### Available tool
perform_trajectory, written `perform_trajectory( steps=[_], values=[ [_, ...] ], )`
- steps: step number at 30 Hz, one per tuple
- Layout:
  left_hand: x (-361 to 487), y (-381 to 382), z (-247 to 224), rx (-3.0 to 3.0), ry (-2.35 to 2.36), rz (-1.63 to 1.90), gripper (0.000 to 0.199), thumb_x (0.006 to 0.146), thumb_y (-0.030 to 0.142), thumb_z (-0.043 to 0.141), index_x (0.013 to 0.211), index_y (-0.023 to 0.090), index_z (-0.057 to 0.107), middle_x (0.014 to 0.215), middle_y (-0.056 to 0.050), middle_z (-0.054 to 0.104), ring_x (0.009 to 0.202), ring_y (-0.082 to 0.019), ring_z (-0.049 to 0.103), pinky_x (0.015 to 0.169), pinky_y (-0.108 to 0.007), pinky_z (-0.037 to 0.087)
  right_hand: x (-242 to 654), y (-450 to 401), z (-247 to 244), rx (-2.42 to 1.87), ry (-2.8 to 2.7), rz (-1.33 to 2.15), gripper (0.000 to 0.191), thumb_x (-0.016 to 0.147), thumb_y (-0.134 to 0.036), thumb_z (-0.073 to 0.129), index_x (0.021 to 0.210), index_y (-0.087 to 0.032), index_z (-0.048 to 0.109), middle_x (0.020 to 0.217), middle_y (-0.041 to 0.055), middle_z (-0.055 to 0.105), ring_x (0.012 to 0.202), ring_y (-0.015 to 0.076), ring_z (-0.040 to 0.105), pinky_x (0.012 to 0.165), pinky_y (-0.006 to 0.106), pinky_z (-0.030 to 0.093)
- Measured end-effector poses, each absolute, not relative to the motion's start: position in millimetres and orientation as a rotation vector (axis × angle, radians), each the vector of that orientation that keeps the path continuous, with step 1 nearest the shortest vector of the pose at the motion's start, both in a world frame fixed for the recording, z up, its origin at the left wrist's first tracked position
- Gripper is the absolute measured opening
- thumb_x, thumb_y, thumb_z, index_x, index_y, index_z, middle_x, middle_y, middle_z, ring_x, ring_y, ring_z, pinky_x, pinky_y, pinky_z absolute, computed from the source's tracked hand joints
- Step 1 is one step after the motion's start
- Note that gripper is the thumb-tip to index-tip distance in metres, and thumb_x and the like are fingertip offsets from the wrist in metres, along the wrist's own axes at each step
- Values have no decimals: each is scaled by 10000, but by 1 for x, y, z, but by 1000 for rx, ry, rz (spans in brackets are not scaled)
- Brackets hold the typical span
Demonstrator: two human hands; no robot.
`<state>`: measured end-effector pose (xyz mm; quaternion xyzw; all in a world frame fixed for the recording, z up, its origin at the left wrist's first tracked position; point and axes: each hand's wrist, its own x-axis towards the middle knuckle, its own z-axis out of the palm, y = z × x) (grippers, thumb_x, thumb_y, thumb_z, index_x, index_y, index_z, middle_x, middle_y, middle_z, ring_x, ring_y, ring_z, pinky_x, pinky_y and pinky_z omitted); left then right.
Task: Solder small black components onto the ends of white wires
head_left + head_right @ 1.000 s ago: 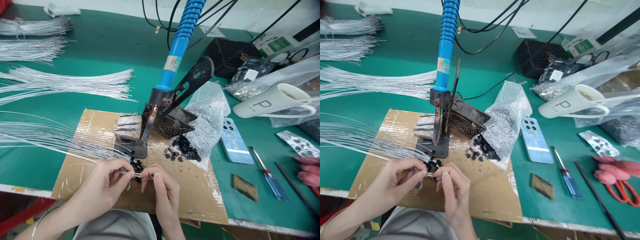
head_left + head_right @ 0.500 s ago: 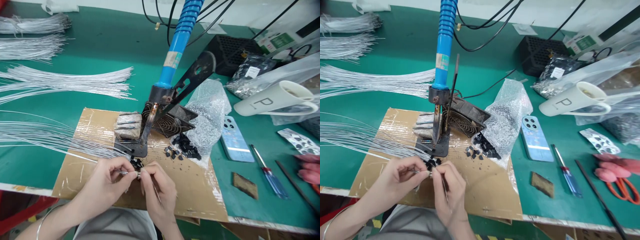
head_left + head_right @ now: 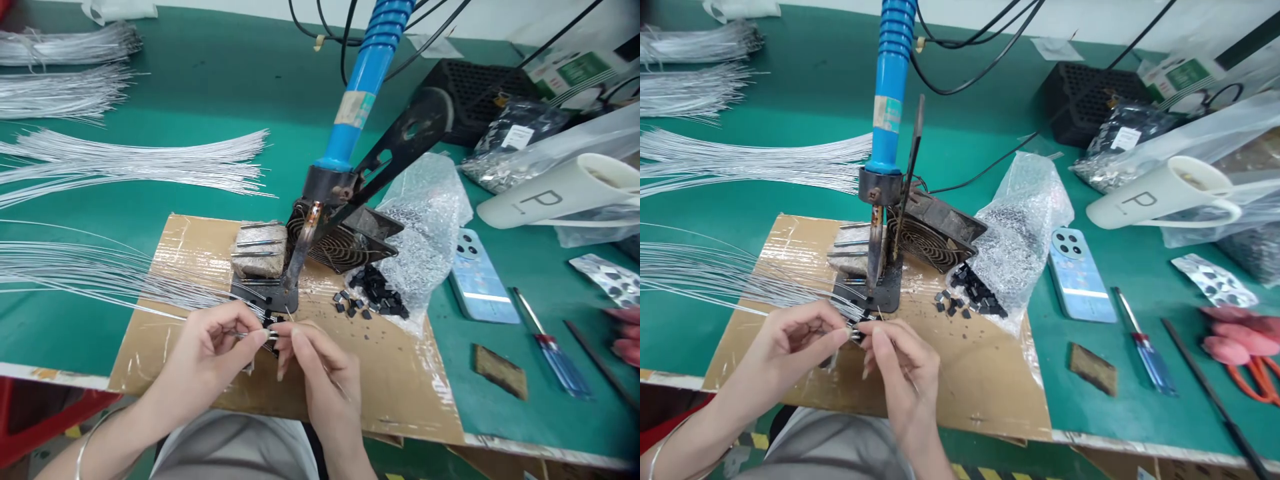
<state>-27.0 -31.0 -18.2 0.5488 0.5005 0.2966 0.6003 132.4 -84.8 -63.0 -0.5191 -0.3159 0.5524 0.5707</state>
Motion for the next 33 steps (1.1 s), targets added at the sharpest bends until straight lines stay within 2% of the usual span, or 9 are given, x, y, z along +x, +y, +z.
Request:
perform_trajectory(
  steps=[6, 13, 24, 33],
  values=[
    [-24, -32, -15, 1201, 1142, 688, 185, 946, 260, 644, 785, 177, 686, 658, 11, 645, 575, -105, 527, 523, -204, 369, 128, -81, -54, -1184, -612, 1400, 182, 900, -426, 815, 907, -258, 884, 732, 1, 677, 529, 85, 580, 482, 208, 457],
    [-27, -39, -18, 1239, 1205, 633, 240, 976, 349, 629, 815, 177, 676, 641, 33, 530, 572, -114, 405, 514, -235, 303, 127, -80, -52, -1207, -512, 1461, 197, 821, -435, 881, 814, -239, 863, 641, -21, 644, 497, 73, 547, 465, 197, 407],
    [-25, -39, -20, 1285, 1194, 613, 263, 995, 360, 596, 805, 190, 661, 682, 13, 571, 606, -132, 451, 546, -251, 344, 129, -80, -52, -1200, -479, 1487, 220, 797, -439, 902, 773, -228, 845, 594, -28, 636, 473, 66, 531, 448, 187, 379],
    [-30, -36, -14, 1335, 1174, 520, 264, 967, 335, 595, 765, 180, 664, 641, 17, 542, 581, -130, 397, 524, -265, 273, 145, -74, -57, -1130, -495, 1691, 233, 779, -430, 917, 742, -213, 841, 585, -18, 657, 470, 61, 534, 425, 155, 400]
  ],
)
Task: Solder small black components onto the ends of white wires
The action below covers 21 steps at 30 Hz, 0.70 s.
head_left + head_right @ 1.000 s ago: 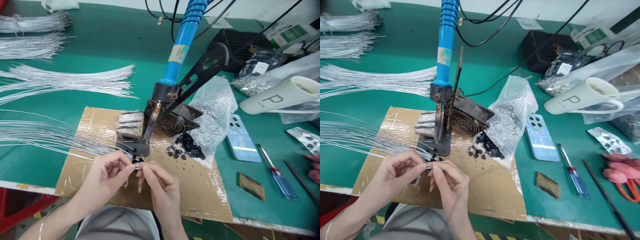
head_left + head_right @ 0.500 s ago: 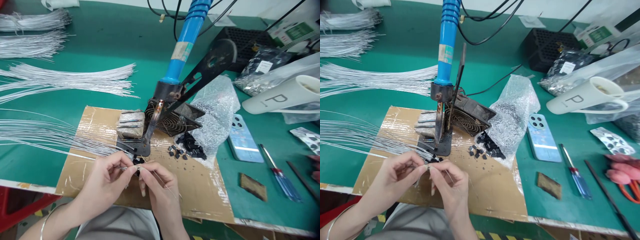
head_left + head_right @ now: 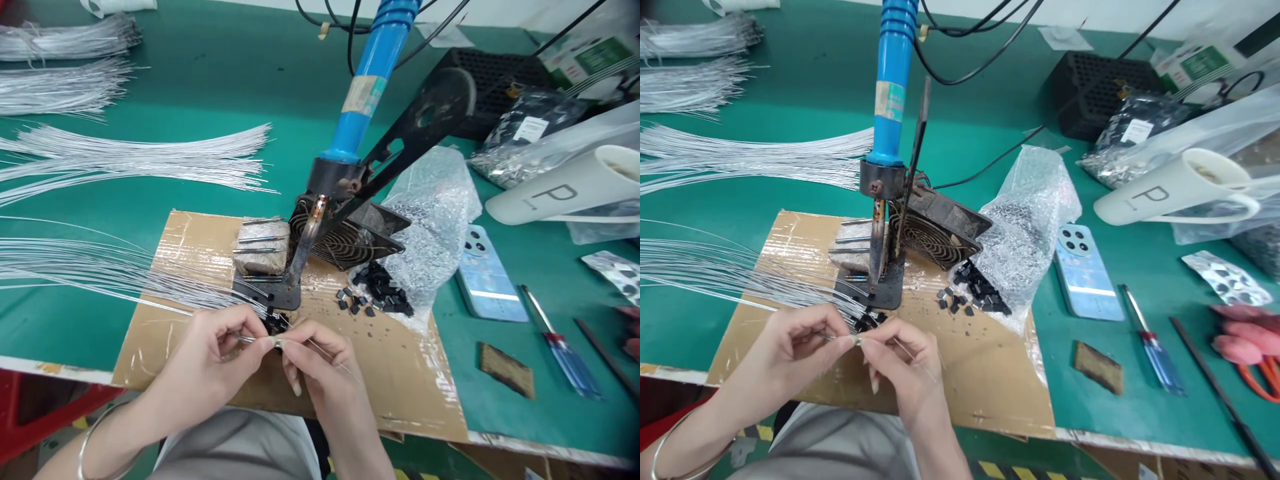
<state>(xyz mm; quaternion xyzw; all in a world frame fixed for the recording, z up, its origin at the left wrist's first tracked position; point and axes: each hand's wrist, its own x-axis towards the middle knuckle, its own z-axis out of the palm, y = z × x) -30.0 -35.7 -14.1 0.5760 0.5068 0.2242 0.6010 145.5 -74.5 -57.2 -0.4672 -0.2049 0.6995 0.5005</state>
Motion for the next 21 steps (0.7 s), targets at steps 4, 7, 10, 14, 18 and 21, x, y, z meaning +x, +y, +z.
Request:
perform_trajectory(
  steps=[4, 7, 10, 14, 18, 21],
  values=[
    [-29, -34, -14, 1317, 1170, 518, 272, 958, 349, 607, 755, 177, 665, 639, 14, 540, 575, -127, 386, 517, -264, 264, 148, -73, -56, -1118, -489, 1733, 241, 763, -431, 929, 727, -210, 840, 580, -16, 661, 455, 57, 532, 417, 152, 401],
    [-28, -35, -16, 1312, 1194, 548, 268, 963, 357, 605, 773, 180, 673, 672, -9, 578, 601, -139, 438, 523, -265, 281, 145, -75, -56, -1080, -468, 1720, 216, 797, -423, 909, 768, -218, 851, 591, -14, 664, 476, 62, 543, 442, 155, 423],
    [-27, -37, -19, 1306, 1212, 589, 257, 971, 347, 601, 791, 185, 684, 693, -21, 603, 624, -148, 476, 524, -263, 306, 141, -76, -57, -1057, -442, 1699, 216, 799, -432, 906, 784, -221, 858, 598, -12, 665, 473, 65, 537, 435, 160, 424],
    [-26, -42, -23, 1325, 1251, 643, 240, 977, 335, 614, 804, 189, 692, 676, -7, 589, 604, -140, 469, 513, -257, 305, 137, -76, -56, -1067, -396, 1670, 230, 769, -430, 921, 746, -214, 847, 577, -15, 656, 452, 69, 522, 416, 167, 413],
    [-22, -47, -26, 1418, 1293, 722, 231, 980, 286, 612, 787, 186, 691, 626, 20, 558, 538, -114, 385, 499, -259, 282, 132, -75, -56, -1067, -344, 1639, 233, 742, -419, 925, 731, -204, 838, 570, -18, 642, 443, 76, 498, 406, 184, 418],
    [-18, -49, -25, 1442, 1322, 759, 251, 979, 270, 604, 762, 183, 694, 591, 27, 536, 515, -110, 353, 491, -257, 282, 128, -76, -56, -1078, -342, 1604, 219, 759, -403, 905, 726, -200, 829, 583, -15, 645, 446, 81, 488, 413, 200, 432]
  ],
)
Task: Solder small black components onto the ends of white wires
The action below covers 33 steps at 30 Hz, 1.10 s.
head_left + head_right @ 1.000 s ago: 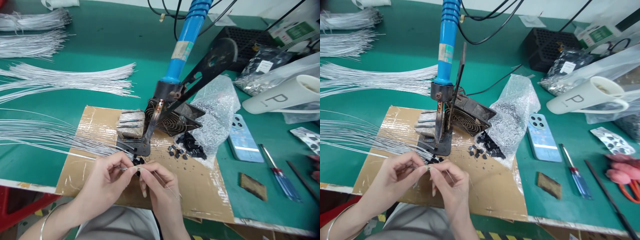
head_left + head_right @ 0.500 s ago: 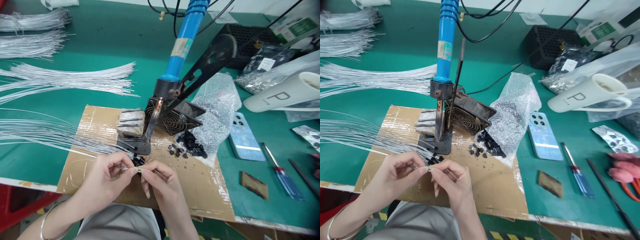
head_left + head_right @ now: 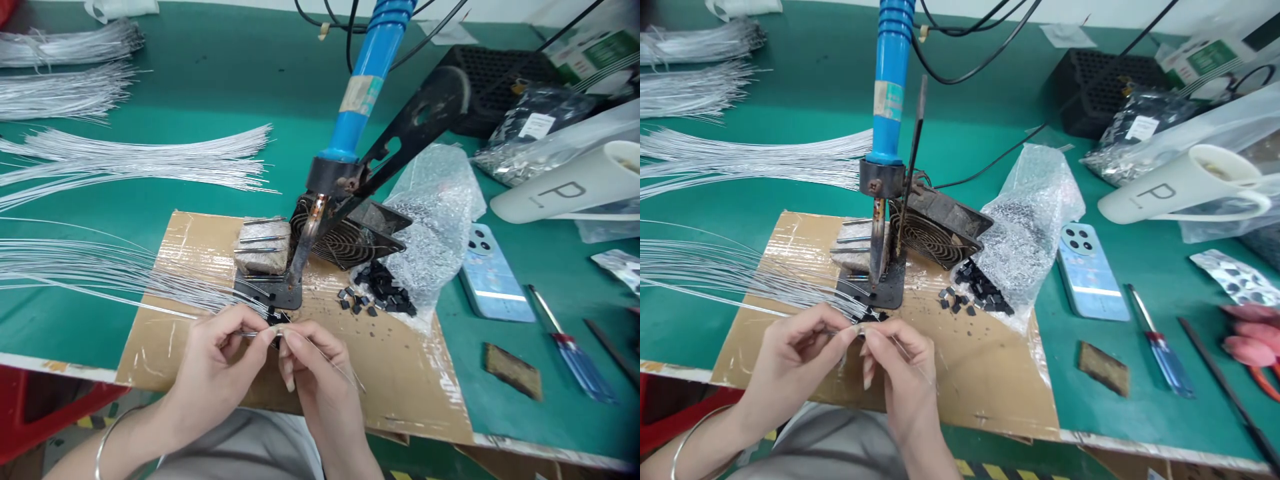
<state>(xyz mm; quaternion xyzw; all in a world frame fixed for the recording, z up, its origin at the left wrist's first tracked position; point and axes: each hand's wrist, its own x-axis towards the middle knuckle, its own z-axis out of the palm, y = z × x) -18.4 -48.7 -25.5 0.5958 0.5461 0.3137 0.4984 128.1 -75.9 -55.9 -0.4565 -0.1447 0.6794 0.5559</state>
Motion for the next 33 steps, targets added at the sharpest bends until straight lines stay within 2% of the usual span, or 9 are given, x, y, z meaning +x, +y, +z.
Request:
perform_trajectory(
  steps=[5, 10, 15, 23, 33],
  values=[
    [-16, -49, -28, 1371, 1312, 792, 258, 982, 287, 619, 763, 180, 702, 571, 35, 513, 509, -108, 358, 483, -246, 288, 125, -77, -58, -1079, -345, 1571, 217, 781, -412, 894, 746, -206, 836, 601, -8, 658, 460, 90, 499, 425, 211, 451],
    [-17, -49, -32, 1235, 1259, 865, 228, 984, 289, 661, 786, 184, 707, 618, 20, 620, 530, -99, 438, 486, -209, 322, 126, -78, -60, -1035, -380, 1607, 159, 848, -393, 867, 845, -235, 873, 689, 0, 706, 524, 85, 572, 484, 191, 492],
    [-18, -49, -29, 1170, 1207, 869, 215, 983, 271, 675, 789, 181, 704, 648, 14, 664, 541, -89, 497, 496, -178, 373, 130, -77, -58, -1005, -467, 1539, 306, 894, -511, 799, 967, -230, 893, 743, 35, 736, 569, 108, 625, 525, 214, 514],
    [-20, -49, -29, 1187, 1239, 848, 246, 984, 300, 673, 775, 173, 696, 624, 16, 623, 525, -86, 456, 477, -183, 342, 132, -79, -57, -1019, -559, 1484, 241, 934, -459, 766, 985, -258, 890, 787, 44, 748, 592, 136, 646, 536, 260, 519],
    [-15, -44, -22, 1274, 1315, 851, 202, 935, 268, 684, 754, 178, 694, 594, 8, 626, 519, -105, 475, 474, -208, 363, 129, -81, -65, -1120, -516, 1493, 148, 844, -403, 878, 862, -255, 877, 628, -5, 713, 479, 94, 604, 453, 192, 499]
  ],
)
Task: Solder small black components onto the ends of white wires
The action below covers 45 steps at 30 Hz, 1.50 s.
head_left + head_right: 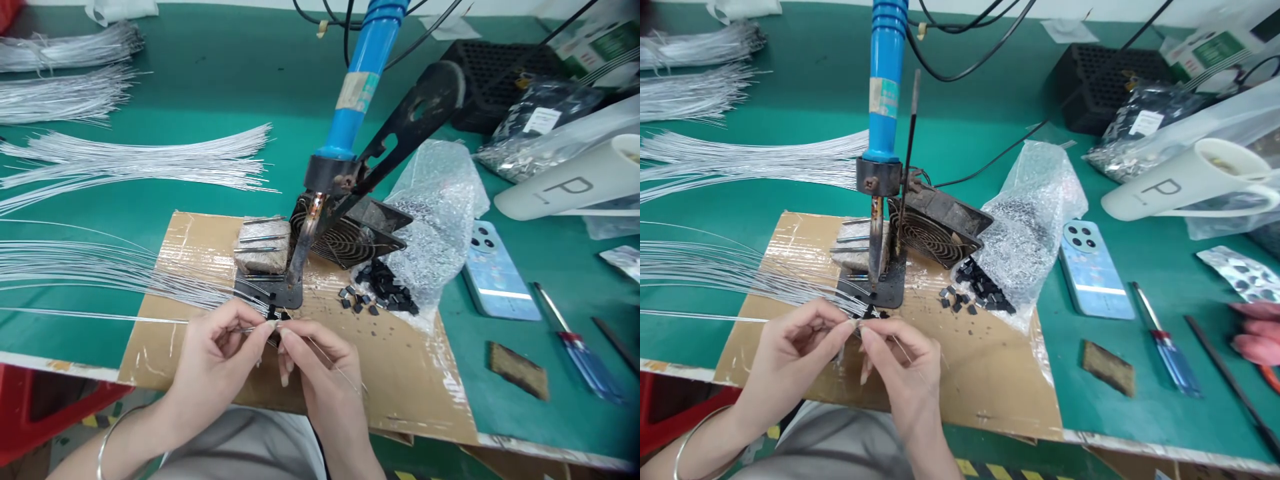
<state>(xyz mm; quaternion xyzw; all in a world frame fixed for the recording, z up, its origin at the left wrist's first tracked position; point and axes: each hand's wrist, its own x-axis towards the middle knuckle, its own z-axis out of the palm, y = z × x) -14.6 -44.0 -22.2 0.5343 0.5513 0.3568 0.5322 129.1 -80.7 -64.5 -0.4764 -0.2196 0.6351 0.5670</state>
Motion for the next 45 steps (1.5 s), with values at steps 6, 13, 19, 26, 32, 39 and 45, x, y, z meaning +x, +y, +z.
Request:
perform_trajectory(
  steps=[6, 13, 19, 26, 32, 39, 45],
  values=[
    [-19, -48, -23, 1390, 1316, 833, 219, 955, 263, 666, 760, 184, 727, 601, 12, 588, 533, -113, 452, 494, -243, 336, 129, -81, -60, -1139, -506, 1502, 169, 840, -407, 881, 813, -242, 861, 578, -26, 666, 450, 76, 576, 441, 176, 473],
    [-19, -49, -24, 1428, 1337, 812, 216, 962, 282, 662, 780, 188, 729, 605, 12, 575, 514, -119, 422, 488, -266, 320, 131, -81, -58, -1155, -478, 1527, 202, 818, -421, 892, 781, -228, 848, 566, -24, 650, 450, 87, 548, 426, 195, 447],
    [-20, -49, -23, 1493, 1342, 797, 219, 968, 264, 651, 769, 192, 708, 632, 14, 579, 539, -121, 426, 506, -265, 340, 134, -77, -58, -1110, -428, 1597, 225, 796, -419, 907, 744, -214, 829, 530, -26, 634, 443, 85, 524, 429, 199, 411],
    [-24, -47, -21, 1581, 1322, 709, 227, 979, 266, 646, 776, 206, 730, 617, 14, 600, 561, -133, 401, 528, -274, 316, 142, -73, -49, -1109, -365, 1706, 217, 734, -365, 918, 660, -196, 804, 519, -30, 627, 419, 66, 487, 421, 202, 343],
    [-22, -46, -21, 1518, 1327, 704, 226, 962, 275, 634, 768, 195, 718, 619, 15, 576, 542, -128, 394, 506, -272, 306, 142, -74, -46, -1145, -363, 1700, 203, 737, -366, 919, 676, -199, 820, 535, -26, 639, 429, 65, 508, 426, 197, 359],
    [-16, -46, -22, 1473, 1342, 794, 219, 945, 254, 636, 750, 177, 700, 617, 0, 621, 505, -115, 424, 469, -254, 320, 135, -77, -57, -1057, -369, 1643, 176, 768, -383, 919, 741, -223, 853, 560, -25, 651, 438, 75, 549, 427, 184, 433],
    [-13, -49, -23, 1460, 1379, 858, 211, 927, 246, 649, 733, 182, 701, 580, 20, 570, 489, -111, 413, 460, -243, 330, 129, -78, -55, -1032, -328, 1593, 139, 769, -362, 909, 757, -232, 862, 565, -17, 657, 431, 83, 524, 405, 193, 452]
  ],
)
